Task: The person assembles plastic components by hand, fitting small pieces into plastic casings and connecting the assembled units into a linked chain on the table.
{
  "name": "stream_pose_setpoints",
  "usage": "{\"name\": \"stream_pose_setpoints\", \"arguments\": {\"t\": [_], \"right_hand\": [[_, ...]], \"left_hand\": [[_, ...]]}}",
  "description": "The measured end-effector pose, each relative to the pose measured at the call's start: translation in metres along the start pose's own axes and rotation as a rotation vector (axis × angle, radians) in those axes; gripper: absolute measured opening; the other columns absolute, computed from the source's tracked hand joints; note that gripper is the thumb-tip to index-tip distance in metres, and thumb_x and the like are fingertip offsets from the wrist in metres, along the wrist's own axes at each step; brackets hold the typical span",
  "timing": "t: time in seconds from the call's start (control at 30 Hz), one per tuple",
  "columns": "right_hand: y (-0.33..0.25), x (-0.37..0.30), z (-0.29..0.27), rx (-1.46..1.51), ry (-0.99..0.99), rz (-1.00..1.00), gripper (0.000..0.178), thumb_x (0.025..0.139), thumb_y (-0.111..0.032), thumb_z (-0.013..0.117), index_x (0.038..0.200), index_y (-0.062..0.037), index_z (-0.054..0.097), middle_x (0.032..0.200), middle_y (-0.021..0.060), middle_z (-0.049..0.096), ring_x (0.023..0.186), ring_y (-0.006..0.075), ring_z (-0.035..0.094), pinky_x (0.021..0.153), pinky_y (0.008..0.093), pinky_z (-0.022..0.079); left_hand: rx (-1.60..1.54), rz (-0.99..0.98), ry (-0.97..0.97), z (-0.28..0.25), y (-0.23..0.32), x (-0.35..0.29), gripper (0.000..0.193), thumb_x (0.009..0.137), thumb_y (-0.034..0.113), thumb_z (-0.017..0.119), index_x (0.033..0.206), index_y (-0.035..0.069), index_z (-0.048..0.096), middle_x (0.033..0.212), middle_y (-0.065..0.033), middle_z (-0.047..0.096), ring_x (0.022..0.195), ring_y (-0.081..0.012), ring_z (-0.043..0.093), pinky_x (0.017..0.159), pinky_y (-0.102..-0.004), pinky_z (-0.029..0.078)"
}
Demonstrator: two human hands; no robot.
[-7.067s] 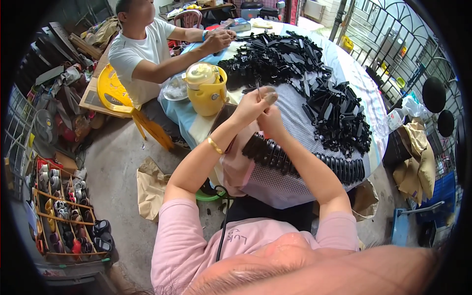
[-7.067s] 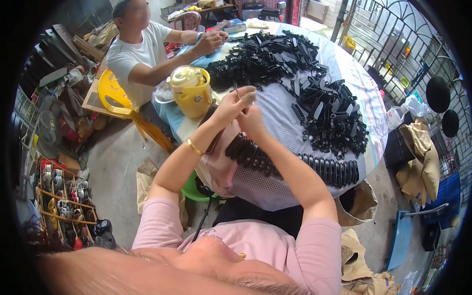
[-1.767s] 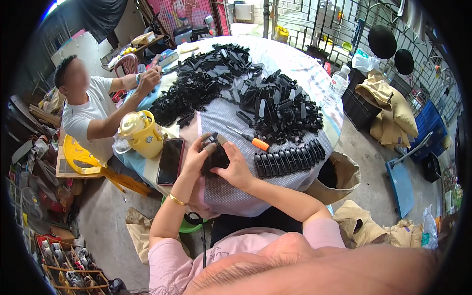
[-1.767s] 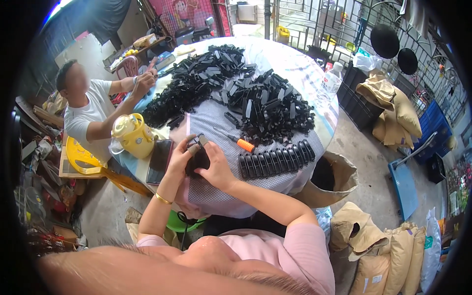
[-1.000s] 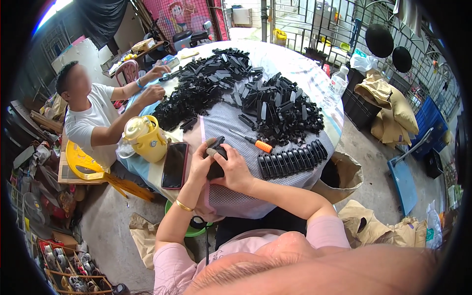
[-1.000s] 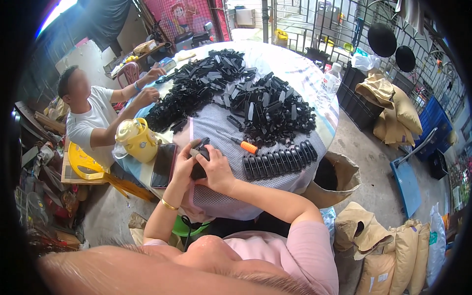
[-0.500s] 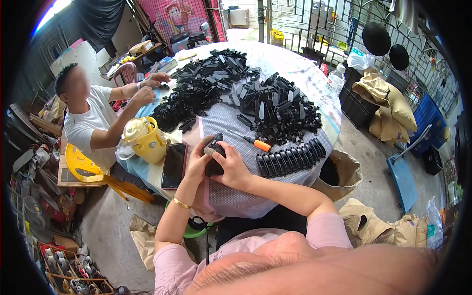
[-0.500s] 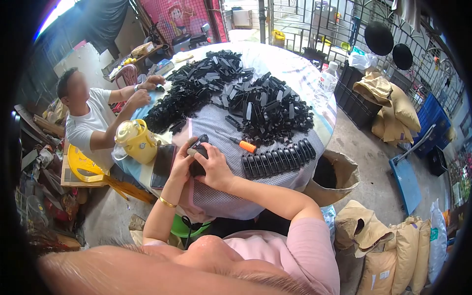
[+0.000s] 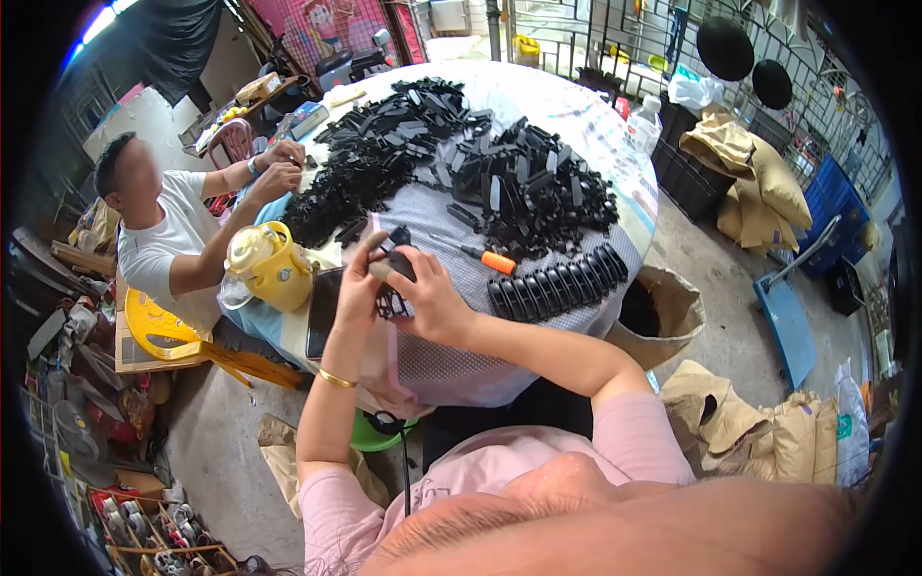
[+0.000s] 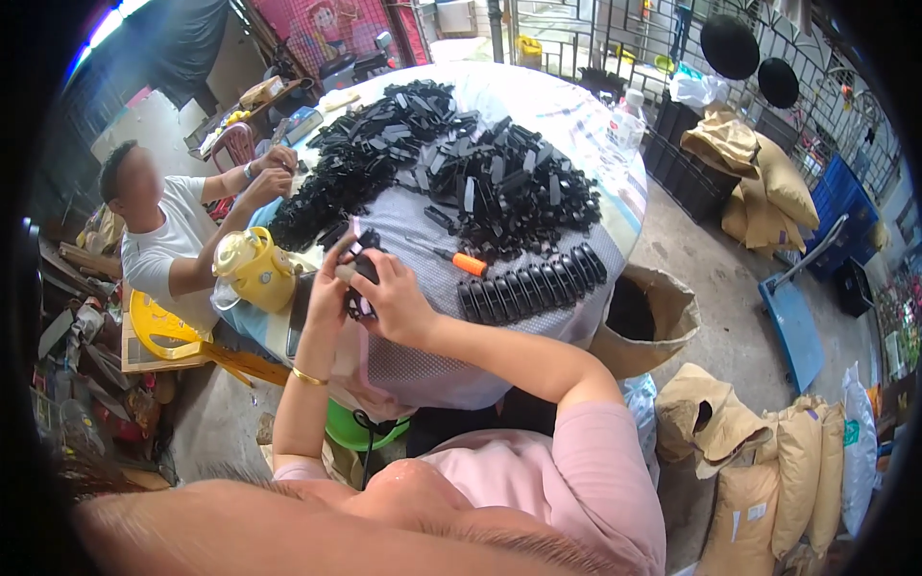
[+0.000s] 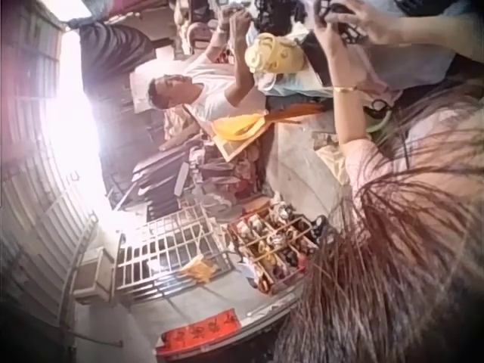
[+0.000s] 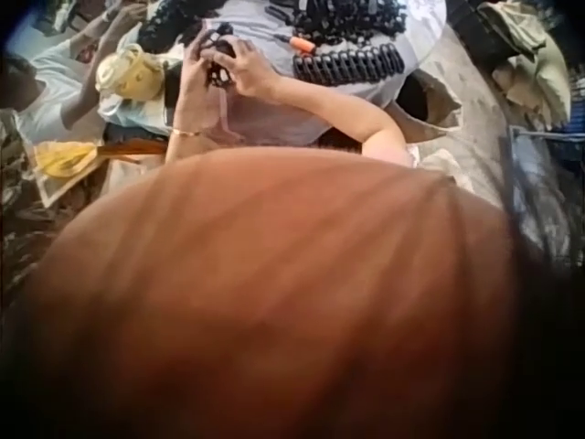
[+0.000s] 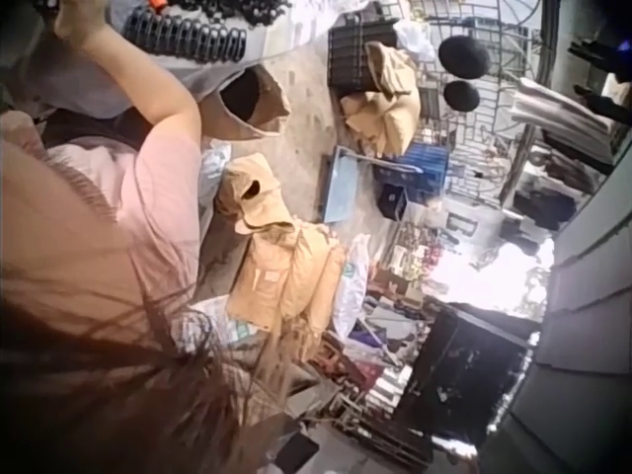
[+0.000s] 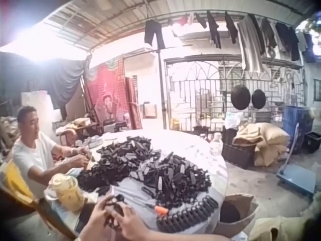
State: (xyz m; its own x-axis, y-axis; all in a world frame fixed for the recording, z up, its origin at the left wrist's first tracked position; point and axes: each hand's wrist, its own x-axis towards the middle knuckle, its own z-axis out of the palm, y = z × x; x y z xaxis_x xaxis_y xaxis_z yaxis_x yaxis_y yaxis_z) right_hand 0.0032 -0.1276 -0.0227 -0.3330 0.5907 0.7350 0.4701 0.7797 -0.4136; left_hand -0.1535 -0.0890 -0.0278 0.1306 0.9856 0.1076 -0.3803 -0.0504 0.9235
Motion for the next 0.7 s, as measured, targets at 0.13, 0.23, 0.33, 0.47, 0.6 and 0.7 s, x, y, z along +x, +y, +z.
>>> {"name": "stream_pose_setpoints", "arguments": {"t": [0.13,0.23,0.33,0.47,0.6,0.7], "right_hand": [[0.003,0.005,-0.016,-0.024,-0.01,-0.006,0.074,0.058,-0.019,0.078,0.125,-0.0162,0.046,0.128,0.0179,0.033,0.115,0.0385,0.038,0.092,0.0499,0.036],[0.009,0.001,-0.042,-0.052,0.051,-0.018,0.077,0.057,-0.017,0.078,0.126,-0.0177,0.046,0.129,0.0173,0.034,0.115,0.0384,0.038,0.092,0.0499,0.036],[0.01,-0.009,-0.091,-0.141,0.082,-0.005,0.079,0.056,-0.016,0.079,0.128,-0.0191,0.046,0.129,0.0168,0.036,0.116,0.0376,0.038,0.094,0.0492,0.035],[0.029,-0.05,-0.18,-0.271,0.177,0.096,0.08,0.053,-0.011,0.08,0.126,-0.0176,0.048,0.129,0.0165,0.036,0.116,0.0386,0.039,0.096,0.0461,0.036],[0.058,-0.119,-0.267,-0.427,0.211,0.255,0.08,0.05,-0.008,0.081,0.124,-0.0103,0.049,0.128,0.0157,0.041,0.118,0.0355,0.041,0.1,0.041,0.036],[0.097,-0.175,-0.309,-0.335,0.195,0.415,0.08,0.054,-0.01,0.082,0.126,-0.0093,0.047,0.127,0.0134,0.044,0.118,0.0296,0.045,0.098,0.0374,0.038]], "left_hand": [[0.019,0.016,-0.038,0.021,0.014,0.004,0.051,0.081,-0.007,0.056,0.129,0.009,0.049,0.095,0.0012,0.054,0.087,-0.0104,0.057,0.077,-0.0213,0.05],[0.019,0.049,-0.077,0.05,0.016,0.011,0.052,0.08,-0.006,0.056,0.129,0.009,0.048,0.097,-0.0008,0.055,0.089,-0.0119,0.058,0.077,-0.0228,0.051],[0.065,0.086,-0.194,0.104,0.017,0.016,0.053,0.078,-0.005,0.054,0.128,0.008,0.049,0.101,-0.0031,0.055,0.09,-0.0142,0.059,0.078,-0.0246,0.051],[0.129,0.06,-0.377,0.213,-0.012,0.03,0.05,0.076,-0.001,0.055,0.125,0.007,0.053,0.102,-0.0068,0.059,0.089,-0.0131,0.058,0.075,-0.0235,0.049],[0.125,-0.026,-0.488,0.322,-0.087,0.036,0.044,0.076,0.002,0.058,0.12,0.005,0.056,0.093,-0.0081,0.063,0.08,-0.0125,0.059,0.07,-0.0237,0.049],[-0.008,-0.316,-0.471,0.385,-0.15,0.037,0.036,0.077,0.005,0.059,0.114,0.005,0.06,0.088,-0.0078,0.064,0.077,-0.013,0.06,0.067,-0.0239,0.049]]}}
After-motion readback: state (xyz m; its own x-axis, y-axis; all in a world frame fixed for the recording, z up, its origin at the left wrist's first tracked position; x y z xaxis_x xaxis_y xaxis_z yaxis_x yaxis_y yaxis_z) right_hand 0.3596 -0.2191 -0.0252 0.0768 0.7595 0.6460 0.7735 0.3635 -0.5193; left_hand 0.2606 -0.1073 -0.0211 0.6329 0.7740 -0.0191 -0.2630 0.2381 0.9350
